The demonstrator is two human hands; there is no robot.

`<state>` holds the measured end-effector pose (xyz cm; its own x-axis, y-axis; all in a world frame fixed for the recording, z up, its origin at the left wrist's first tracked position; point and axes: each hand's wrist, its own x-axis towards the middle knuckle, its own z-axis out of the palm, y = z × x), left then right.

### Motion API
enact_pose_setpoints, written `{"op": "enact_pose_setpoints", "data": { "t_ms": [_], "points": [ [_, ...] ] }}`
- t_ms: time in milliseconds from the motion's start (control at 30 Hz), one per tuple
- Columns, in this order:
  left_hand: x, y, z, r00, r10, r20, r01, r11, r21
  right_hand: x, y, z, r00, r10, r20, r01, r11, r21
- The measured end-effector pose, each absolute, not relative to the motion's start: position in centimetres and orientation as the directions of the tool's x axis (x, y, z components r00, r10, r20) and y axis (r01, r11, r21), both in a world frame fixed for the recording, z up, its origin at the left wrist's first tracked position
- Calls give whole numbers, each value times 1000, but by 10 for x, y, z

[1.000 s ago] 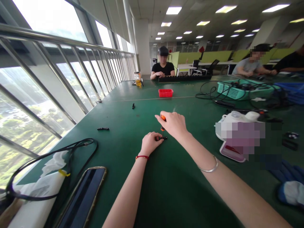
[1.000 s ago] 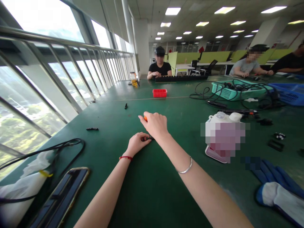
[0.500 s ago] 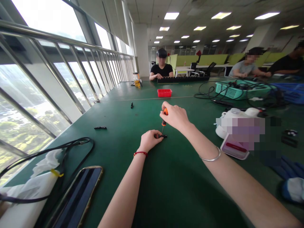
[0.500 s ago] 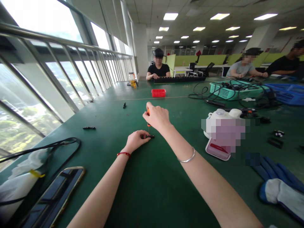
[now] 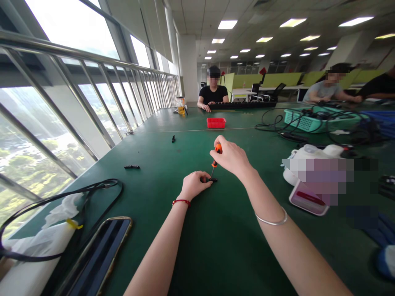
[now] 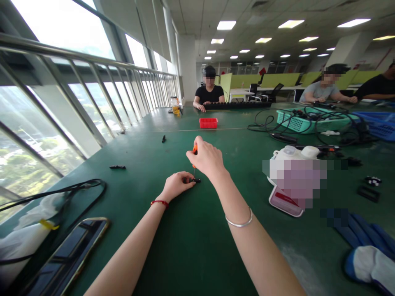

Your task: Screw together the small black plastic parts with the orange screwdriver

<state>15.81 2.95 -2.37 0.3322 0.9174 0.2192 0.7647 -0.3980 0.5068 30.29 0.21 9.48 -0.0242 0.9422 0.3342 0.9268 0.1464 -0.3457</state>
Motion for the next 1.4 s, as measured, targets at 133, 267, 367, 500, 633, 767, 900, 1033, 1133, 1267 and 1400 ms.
{"op": "enact_pose_setpoints", "data": {
  "t_ms": [133, 267, 367, 500, 633, 767, 900, 1033, 1133, 1267, 1400],
  "points": [
    [159, 30, -24, 337, 913, 231, 760, -408, 506, 302, -2, 97, -46, 943, 331, 937, 156, -313],
    [159, 31, -24, 335, 914, 228, 763, -406, 503, 301, -4, 97, -41, 932, 360, 934, 163, -317],
    [158, 31, -24, 340, 912, 231, 763, -411, 499, 303, -2, 97, -36, 940, 340, 933, 154, -326],
    [158, 31, -23, 353, 908, 225, 758, -419, 499, 305, 0, 96, -27, 945, 326, 945, 130, -300],
    [158, 31, -24, 355, 908, 223, 760, -420, 497, 302, -1, 95, -22, 931, 364, 939, 144, -311],
    [158, 32, -24, 358, 904, 235, 761, -428, 487, 299, -1, 93, -61, 925, 374, 926, 192, -324],
    [158, 32, -22, 369, 899, 236, 762, -438, 477, 299, 3, 89, -41, 920, 389, 933, 174, -314],
    [157, 32, -21, 376, 897, 233, 763, -442, 472, 301, 4, 89, -15, 913, 408, 923, 169, -346],
    [157, 33, -22, 381, 893, 240, 756, -451, 474, 303, 6, 89, -17, 917, 398, 911, 178, -371],
    [156, 33, -23, 384, 890, 246, 750, -456, 480, 305, 8, 89, -18, 929, 369, 918, 161, -361],
    [156, 34, -23, 385, 889, 249, 751, -459, 474, 305, 9, 90, -27, 923, 383, 905, 185, -384]
  ]
}}
